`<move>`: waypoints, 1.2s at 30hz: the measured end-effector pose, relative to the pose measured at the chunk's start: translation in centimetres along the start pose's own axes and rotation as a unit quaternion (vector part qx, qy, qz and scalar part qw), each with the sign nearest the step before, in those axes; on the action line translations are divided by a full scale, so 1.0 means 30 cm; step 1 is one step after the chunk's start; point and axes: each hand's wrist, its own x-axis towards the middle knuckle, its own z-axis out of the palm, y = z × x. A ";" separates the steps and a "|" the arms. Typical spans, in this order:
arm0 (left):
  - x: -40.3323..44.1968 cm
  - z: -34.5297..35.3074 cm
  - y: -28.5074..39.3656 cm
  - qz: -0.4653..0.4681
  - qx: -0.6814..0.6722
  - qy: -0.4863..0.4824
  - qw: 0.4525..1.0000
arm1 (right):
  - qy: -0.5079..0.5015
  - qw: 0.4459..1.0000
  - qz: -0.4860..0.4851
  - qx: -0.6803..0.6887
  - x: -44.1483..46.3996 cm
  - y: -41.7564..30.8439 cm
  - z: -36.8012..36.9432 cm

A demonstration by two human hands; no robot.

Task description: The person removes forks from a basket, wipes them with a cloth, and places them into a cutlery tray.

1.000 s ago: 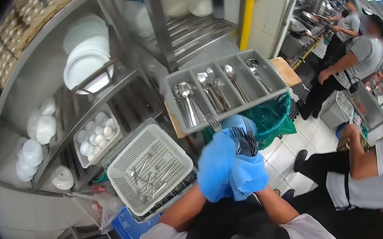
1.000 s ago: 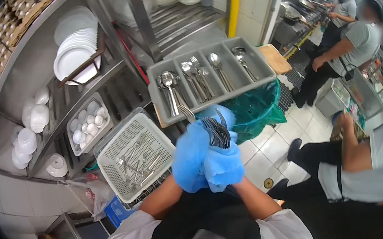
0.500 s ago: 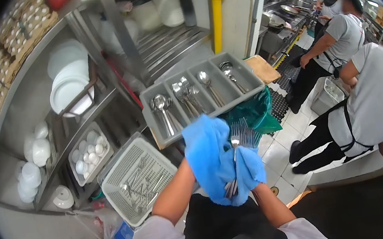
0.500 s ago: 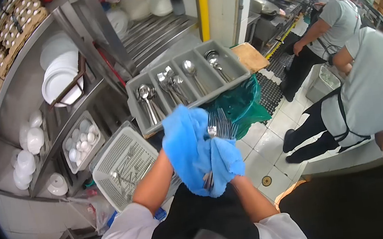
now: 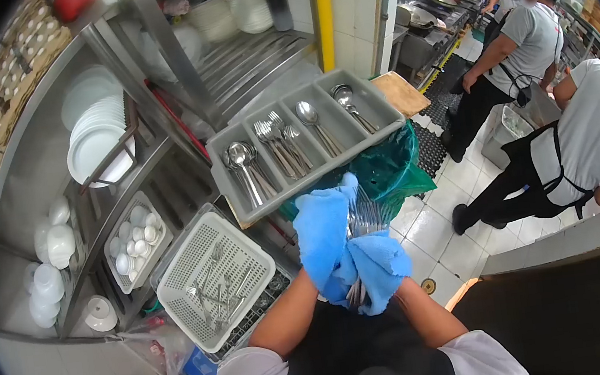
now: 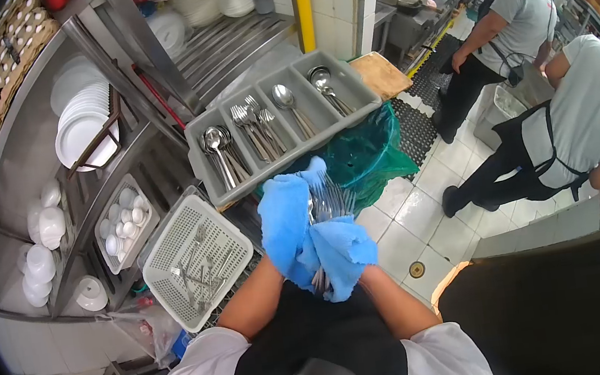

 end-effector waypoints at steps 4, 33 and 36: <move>0.000 -0.035 0.088 -0.002 -0.071 -0.024 0.997 | -0.032 0.998 0.018 -0.055 0.022 -0.071 0.025; 0.091 -0.067 -0.117 0.053 0.184 0.059 0.980 | 0.003 0.998 -0.051 -0.033 -0.046 -0.138 0.040; 0.122 -0.178 -0.131 -0.057 -0.090 0.006 0.994 | 0.053 0.961 -0.133 -0.235 0.004 -0.200 0.019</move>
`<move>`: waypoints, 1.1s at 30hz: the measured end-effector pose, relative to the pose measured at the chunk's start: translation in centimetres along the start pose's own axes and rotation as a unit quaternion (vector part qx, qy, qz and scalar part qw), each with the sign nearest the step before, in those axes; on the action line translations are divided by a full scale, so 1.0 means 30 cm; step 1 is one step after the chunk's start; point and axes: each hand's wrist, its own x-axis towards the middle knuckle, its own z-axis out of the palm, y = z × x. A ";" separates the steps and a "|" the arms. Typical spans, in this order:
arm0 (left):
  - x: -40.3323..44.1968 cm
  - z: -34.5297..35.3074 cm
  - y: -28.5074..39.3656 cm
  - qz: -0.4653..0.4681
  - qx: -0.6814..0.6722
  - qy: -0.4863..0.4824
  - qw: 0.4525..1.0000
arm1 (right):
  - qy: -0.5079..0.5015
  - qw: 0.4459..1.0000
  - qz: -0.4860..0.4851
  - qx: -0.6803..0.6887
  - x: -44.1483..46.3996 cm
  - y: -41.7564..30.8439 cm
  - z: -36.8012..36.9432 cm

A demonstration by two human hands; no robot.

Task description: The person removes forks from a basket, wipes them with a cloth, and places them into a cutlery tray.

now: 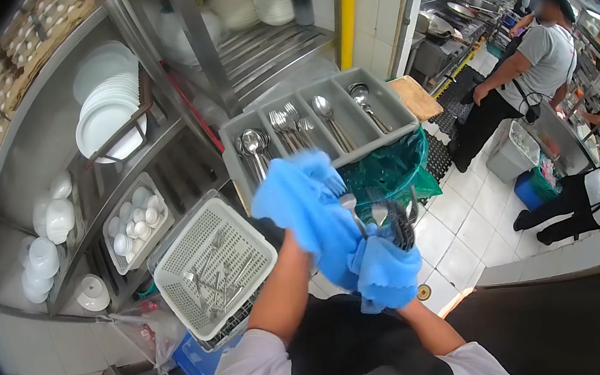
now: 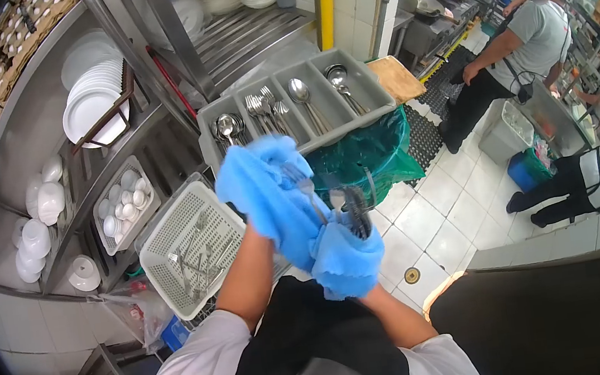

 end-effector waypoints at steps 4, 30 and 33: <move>-0.149 0.109 0.036 -0.030 -0.099 -0.053 0.993 | 0.010 0.976 0.090 0.200 -0.010 0.069 0.048; -0.213 0.172 0.092 0.170 0.417 0.011 0.892 | 0.027 0.897 0.171 0.407 -0.049 0.177 0.218; -0.081 0.117 0.134 0.187 0.469 0.011 0.863 | 0.008 0.859 0.155 0.487 0.000 0.136 0.136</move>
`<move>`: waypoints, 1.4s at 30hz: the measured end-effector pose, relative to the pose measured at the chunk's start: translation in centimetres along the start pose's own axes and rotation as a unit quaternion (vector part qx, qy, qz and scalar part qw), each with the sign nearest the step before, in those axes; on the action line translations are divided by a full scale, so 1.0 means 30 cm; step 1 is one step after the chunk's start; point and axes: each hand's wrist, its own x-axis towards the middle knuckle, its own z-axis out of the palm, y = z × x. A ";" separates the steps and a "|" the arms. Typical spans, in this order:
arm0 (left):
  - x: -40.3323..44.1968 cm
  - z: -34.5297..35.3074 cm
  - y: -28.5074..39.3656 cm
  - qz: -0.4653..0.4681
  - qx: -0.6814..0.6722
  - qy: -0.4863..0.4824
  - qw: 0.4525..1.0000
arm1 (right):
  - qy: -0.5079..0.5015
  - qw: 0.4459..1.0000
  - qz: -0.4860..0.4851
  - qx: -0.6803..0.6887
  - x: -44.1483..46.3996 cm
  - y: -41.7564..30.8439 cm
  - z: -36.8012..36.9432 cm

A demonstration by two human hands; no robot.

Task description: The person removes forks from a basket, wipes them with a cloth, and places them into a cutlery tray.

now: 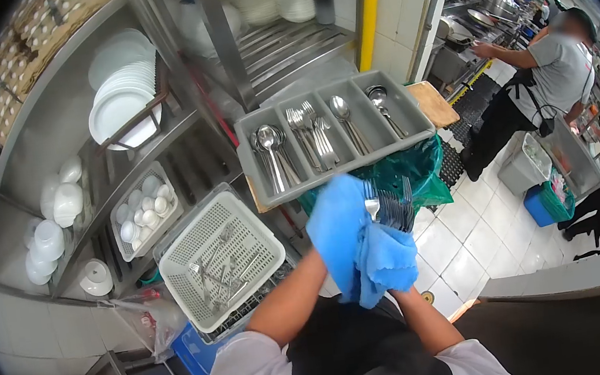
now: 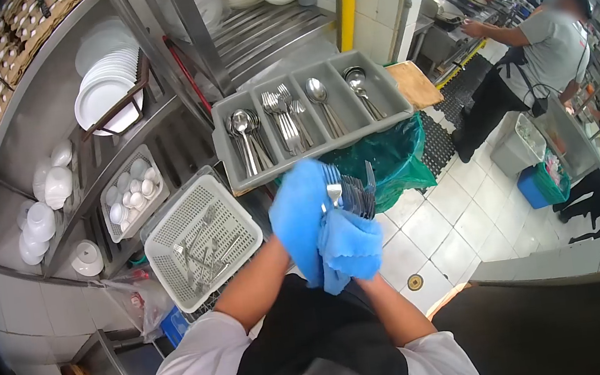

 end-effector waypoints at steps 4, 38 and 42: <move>0.059 0.021 -0.095 0.027 0.010 -0.085 0.996 | 0.050 0.991 -0.033 -0.116 -0.005 0.072 -0.039; 0.027 0.070 -0.381 -0.179 -0.818 0.053 0.544 | -0.082 0.969 -0.058 -0.224 -0.059 -0.085 0.037; -0.050 0.102 -0.310 -0.147 -0.735 -0.028 0.661 | -0.068 0.944 -0.098 -0.307 -0.039 -0.020 0.018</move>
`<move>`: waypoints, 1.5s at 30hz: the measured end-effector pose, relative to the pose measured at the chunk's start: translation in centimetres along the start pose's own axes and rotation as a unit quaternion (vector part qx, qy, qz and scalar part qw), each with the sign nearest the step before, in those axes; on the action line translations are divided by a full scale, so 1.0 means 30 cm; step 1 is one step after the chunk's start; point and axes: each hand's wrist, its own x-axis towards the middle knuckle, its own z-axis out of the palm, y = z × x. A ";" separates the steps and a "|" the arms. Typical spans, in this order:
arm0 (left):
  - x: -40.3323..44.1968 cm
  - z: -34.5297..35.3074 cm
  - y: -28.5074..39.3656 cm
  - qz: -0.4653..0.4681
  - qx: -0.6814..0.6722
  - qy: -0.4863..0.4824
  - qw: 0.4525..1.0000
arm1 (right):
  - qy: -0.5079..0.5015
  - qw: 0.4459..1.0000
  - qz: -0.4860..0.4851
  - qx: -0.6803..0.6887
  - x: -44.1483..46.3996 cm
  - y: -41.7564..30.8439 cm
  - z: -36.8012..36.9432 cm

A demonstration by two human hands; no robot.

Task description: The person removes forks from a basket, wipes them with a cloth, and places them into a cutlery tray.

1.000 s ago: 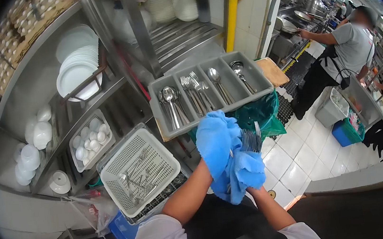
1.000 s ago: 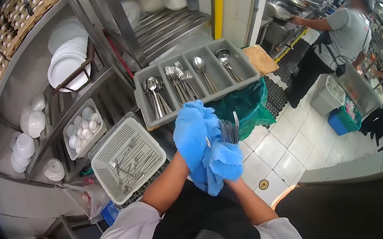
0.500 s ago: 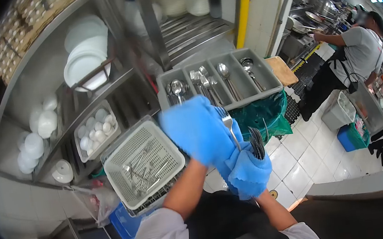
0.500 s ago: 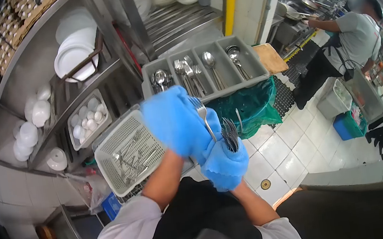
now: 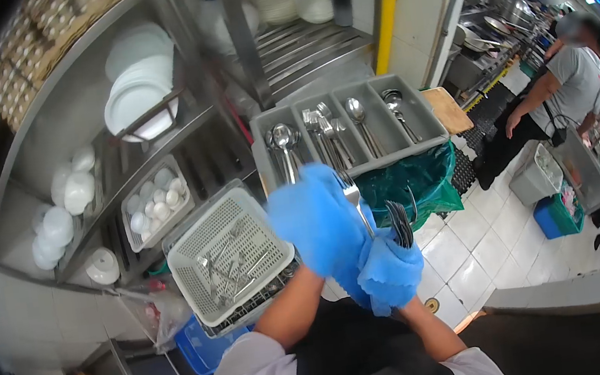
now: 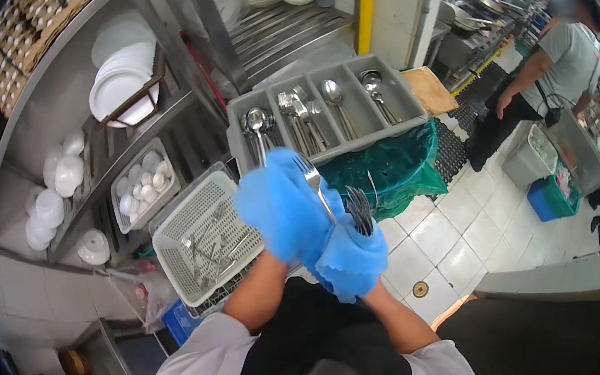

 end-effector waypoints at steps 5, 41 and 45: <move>-0.081 0.198 -0.063 0.024 0.216 0.054 0.975 | 0.008 0.997 0.039 0.063 0.015 -0.029 0.005; -0.085 0.456 0.025 0.258 0.646 0.113 0.709 | -0.036 0.952 0.097 0.289 -0.044 0.073 -0.071; -0.066 0.364 0.003 -0.043 -0.030 0.253 0.966 | 0.067 0.961 0.136 0.233 -0.036 0.039 -0.004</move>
